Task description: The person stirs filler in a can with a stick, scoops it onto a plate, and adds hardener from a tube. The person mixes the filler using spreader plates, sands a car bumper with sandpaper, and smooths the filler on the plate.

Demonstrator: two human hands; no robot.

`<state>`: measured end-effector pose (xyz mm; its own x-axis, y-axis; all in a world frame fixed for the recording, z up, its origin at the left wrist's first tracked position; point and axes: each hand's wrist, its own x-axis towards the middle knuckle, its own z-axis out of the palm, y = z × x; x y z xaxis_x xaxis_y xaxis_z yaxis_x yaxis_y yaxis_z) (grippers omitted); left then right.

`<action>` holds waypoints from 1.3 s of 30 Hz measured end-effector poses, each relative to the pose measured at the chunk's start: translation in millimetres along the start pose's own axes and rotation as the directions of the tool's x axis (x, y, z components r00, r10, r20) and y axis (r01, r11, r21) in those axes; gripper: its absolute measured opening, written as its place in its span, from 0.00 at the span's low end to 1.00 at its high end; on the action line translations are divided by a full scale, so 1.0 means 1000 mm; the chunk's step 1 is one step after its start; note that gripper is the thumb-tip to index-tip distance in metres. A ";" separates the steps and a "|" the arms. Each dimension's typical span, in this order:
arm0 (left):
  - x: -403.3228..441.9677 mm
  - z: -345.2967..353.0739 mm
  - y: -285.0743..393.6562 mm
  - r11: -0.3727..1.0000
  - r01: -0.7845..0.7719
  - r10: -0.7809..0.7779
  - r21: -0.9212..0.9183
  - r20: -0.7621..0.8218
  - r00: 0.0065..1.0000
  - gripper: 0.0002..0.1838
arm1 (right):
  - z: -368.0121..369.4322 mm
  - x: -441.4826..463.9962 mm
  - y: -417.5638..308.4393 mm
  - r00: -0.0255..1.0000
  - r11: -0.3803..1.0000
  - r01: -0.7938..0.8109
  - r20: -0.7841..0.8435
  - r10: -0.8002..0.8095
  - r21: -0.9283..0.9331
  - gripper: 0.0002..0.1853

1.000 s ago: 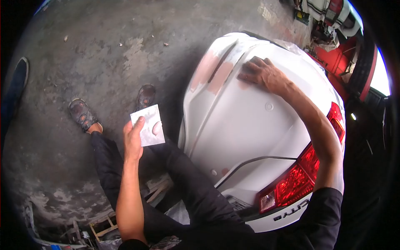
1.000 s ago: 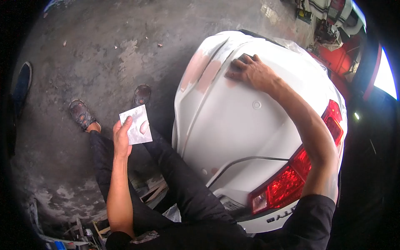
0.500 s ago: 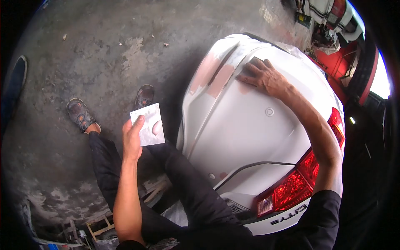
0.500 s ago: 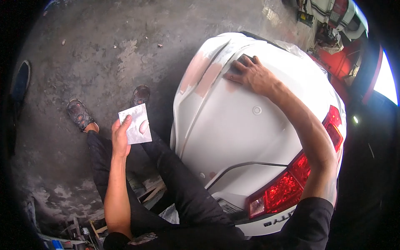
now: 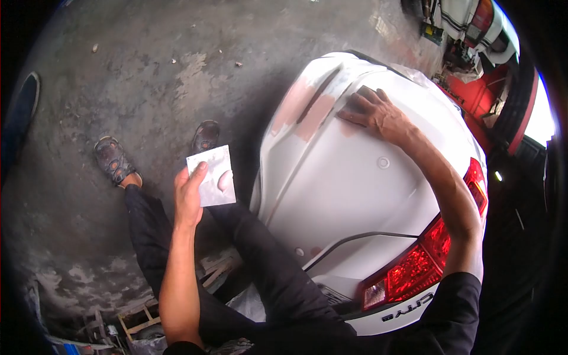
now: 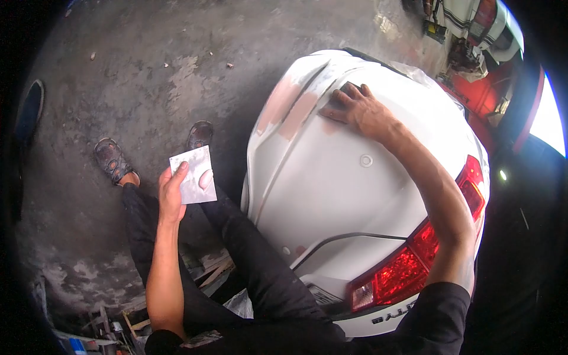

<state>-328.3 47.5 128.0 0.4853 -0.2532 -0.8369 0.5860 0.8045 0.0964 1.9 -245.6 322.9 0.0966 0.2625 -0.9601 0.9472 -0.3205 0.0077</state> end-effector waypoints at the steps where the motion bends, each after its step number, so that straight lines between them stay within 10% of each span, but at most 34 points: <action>1: 0.000 -0.001 0.000 1.000 0.000 0.000 0.002 -0.004 1.000 0.19 | 0.001 0.002 -0.001 1.000 1.000 0.006 -0.004 -0.006 -0.006 0.25; 23: -0.001 -0.006 0.001 1.000 0.009 -0.009 -0.003 -0.003 1.000 0.16 | -0.025 -0.036 0.014 0.993 1.000 0.000 0.115 -0.001 0.013 0.30; 25: 0.000 -0.006 0.001 1.000 0.008 -0.008 -0.002 -0.011 1.000 0.16 | -0.046 -0.032 0.019 0.971 0.967 -0.076 0.237 0.017 0.244 0.31; 31: 0.000 0.000 0.006 0.999 0.012 -0.012 -0.034 -0.005 1.000 0.16 | 0.002 -0.012 0.011 0.998 0.999 -0.013 -0.057 0.016 0.052 0.29; 39: 0.000 -0.001 0.005 1.000 -0.008 0.008 0.013 -0.026 1.000 0.19 | 0.009 0.000 0.006 1.000 1.000 -0.002 -0.016 0.003 0.016 0.27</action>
<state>-325.9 52.2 127.3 0.4730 -0.2322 -0.8499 0.5905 0.7994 0.1103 4.5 -255.1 320.4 0.1041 0.2763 -0.9554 0.9420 -0.3357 0.0055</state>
